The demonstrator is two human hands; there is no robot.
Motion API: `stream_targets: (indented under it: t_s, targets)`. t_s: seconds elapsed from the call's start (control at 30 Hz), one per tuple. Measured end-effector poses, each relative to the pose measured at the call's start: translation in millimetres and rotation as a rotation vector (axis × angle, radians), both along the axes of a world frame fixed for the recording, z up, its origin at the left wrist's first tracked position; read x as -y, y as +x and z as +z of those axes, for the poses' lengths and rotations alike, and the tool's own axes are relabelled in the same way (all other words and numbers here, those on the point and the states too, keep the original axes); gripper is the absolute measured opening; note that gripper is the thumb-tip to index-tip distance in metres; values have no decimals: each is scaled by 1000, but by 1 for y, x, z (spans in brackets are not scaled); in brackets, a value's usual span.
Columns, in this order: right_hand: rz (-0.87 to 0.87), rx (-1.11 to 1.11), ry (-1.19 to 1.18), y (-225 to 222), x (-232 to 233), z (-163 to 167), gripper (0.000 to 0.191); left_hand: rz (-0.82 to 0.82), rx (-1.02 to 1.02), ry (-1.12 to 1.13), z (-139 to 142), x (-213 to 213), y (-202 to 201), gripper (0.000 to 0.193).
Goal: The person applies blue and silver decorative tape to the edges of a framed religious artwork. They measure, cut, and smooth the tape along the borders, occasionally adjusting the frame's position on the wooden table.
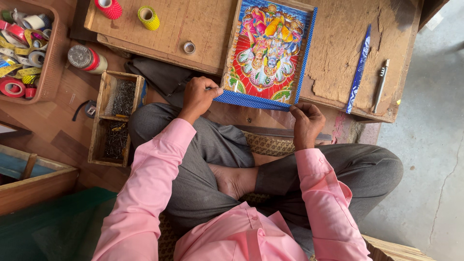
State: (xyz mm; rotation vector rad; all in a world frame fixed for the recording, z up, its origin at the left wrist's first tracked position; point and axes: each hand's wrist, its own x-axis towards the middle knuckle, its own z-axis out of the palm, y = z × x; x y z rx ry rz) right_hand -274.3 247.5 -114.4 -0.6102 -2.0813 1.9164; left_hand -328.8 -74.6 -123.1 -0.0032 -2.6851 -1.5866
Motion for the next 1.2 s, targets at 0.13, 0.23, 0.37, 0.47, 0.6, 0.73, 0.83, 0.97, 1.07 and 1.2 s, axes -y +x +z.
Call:
stream_targets:
  t_s: [0.13,0.23,0.37,0.47,0.6,0.73,0.83,0.97,1.07,1.2]
  targets:
    - [-58,-26,-65,1,5,3,9,-2,58,0,10,-2,0,18]
    - [-142,-62,-138,3,8,3,11,-13,80,16,16,-6,5,19]
    - [-272,-128,-278,1,14,3,12,-47,78,59,20,-13,13,22]
    - [-389,-124,-276,-2,22,8,17,-56,54,81,20,-26,23,24]
    - [-496,-10,-331,-13,52,15,43,-38,59,90,25,-27,20,25]
    - [-386,-50,-371,-12,110,26,55,-46,44,59,34,-22,19,26]
    - [-254,86,-322,-3,157,36,53,-46,44,62,39,-22,17,26]
    - [-129,213,-572,-1,189,45,41,-33,58,66,42,-23,18,24]
    - [-3,241,-817,0,185,48,31,-26,51,83,45,-21,21,24]
    - [52,124,-1022,0,164,49,27,-21,96,88,53,-25,28,25]
